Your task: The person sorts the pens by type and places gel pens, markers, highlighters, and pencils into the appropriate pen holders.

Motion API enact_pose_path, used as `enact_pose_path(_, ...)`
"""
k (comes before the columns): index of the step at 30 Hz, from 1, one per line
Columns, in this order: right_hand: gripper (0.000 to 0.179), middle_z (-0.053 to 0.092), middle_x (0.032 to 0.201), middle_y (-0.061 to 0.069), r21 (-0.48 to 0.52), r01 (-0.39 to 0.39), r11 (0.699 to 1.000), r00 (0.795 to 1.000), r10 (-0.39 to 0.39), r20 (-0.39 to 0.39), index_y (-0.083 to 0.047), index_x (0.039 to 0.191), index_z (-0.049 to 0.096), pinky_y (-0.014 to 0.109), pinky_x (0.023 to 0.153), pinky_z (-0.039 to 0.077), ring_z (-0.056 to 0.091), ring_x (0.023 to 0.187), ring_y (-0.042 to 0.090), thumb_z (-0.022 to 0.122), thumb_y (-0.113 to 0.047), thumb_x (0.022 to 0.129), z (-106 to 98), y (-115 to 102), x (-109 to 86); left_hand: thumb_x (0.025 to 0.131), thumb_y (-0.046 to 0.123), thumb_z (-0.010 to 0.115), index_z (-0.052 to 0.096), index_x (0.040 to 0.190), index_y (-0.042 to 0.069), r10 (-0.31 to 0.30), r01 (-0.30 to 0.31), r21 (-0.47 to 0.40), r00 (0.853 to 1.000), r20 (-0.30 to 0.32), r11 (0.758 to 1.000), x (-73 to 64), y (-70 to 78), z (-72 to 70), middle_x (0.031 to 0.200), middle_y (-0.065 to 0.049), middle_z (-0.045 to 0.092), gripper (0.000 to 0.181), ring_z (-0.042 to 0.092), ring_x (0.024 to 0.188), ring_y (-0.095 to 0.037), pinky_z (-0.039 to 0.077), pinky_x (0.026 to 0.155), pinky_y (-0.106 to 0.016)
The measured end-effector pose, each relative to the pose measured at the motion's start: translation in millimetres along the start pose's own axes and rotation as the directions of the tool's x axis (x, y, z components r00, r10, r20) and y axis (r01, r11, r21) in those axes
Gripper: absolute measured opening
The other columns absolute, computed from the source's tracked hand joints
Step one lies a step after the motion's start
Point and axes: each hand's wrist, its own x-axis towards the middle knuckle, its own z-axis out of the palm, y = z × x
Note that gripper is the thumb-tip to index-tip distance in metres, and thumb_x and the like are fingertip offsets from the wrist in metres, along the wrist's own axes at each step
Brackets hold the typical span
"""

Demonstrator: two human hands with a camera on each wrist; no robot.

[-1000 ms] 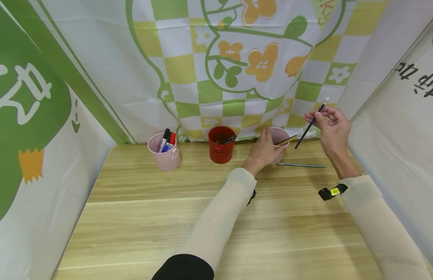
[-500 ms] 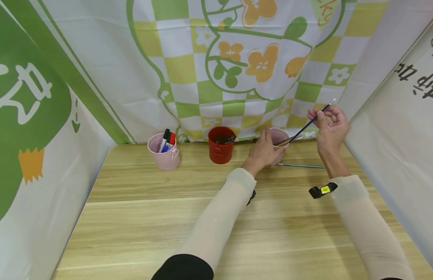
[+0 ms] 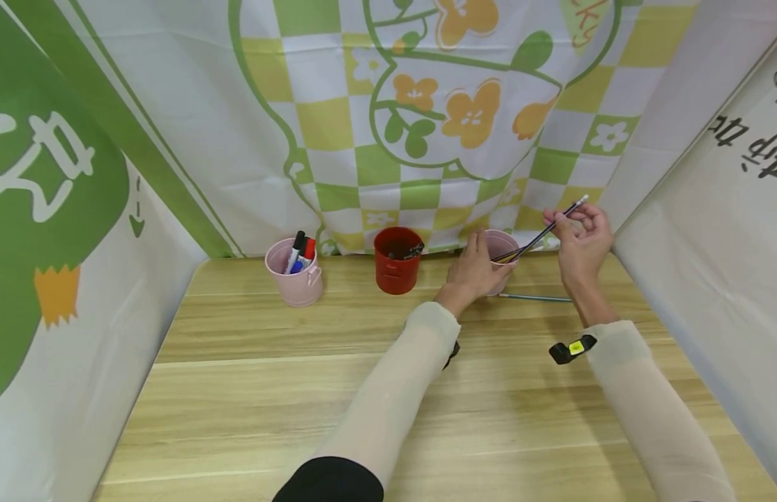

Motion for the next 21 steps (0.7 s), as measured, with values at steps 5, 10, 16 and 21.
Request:
enact_pose_path(5,0.038,0.061,0.09,0.022,-0.078,-0.013,0.997,0.999,0.017,0.048,0.005,0.116,0.057,0.038,0.075,0.056,0.073,0.076,0.029,0.067,0.018,0.081,-7.1,5.6,-5.8,0.086,0.073,0.049,0.006,0.157,0.011,-0.012,0.012,0.0,1.0,0.016,1.0,2.7,-1.5,3.0,0.158,-0.002,0.02,0.103,0.05,0.129,-0.022,0.052,0.088,-0.036)
enact_pose_path(10,0.04,0.069,0.086,0.011,-0.247,0.02,0.969,0.995,0.004,0.095,0.003,0.118,0.06,0.022,0.07,0.056,0.073,0.075,0.016,0.072,0.012,0.081,-12.8,8.3,-11.6,0.087,0.072,0.049,0.006,0.157,0.011,-0.011,0.011,0.0,1.0,0.019,1.0,2.4,-1.6,3.0,0.158,-0.003,0.02,0.103,0.052,0.127,-0.022,0.053,0.086,-0.034)
enact_pose_path(16,0.04,0.073,0.088,0.009,-0.337,0.058,0.94,0.989,-0.007,0.15,0.01,0.119,0.059,0.017,0.072,0.054,0.071,0.076,0.011,0.072,0.01,0.081,-17.6,6.5,-14.5,0.087,0.071,0.049,0.006,0.157,0.01,-0.002,0.003,-0.003,1.0,0.018,1.0,2.2,-1.5,2.1,0.158,-0.003,0.02,0.102,0.052,0.127,-0.021,0.052,0.089,-0.033)
enact_pose_path(21,0.034,0.072,0.096,0.022,-0.369,0.073,0.926,0.978,0.005,0.206,0.012,0.116,0.062,0.018,0.076,0.054,0.072,0.08,0.013,0.07,0.011,0.083,-16.8,-5.0,-17.6,0.088,0.072,0.047,0.006,0.157,0.01,-0.002,0.003,-0.008,1.0,0.022,1.0,2.0,-1.0,1.6,0.158,-0.003,0.019,0.102,0.048,0.131,-0.02,0.051,0.092,-0.033)
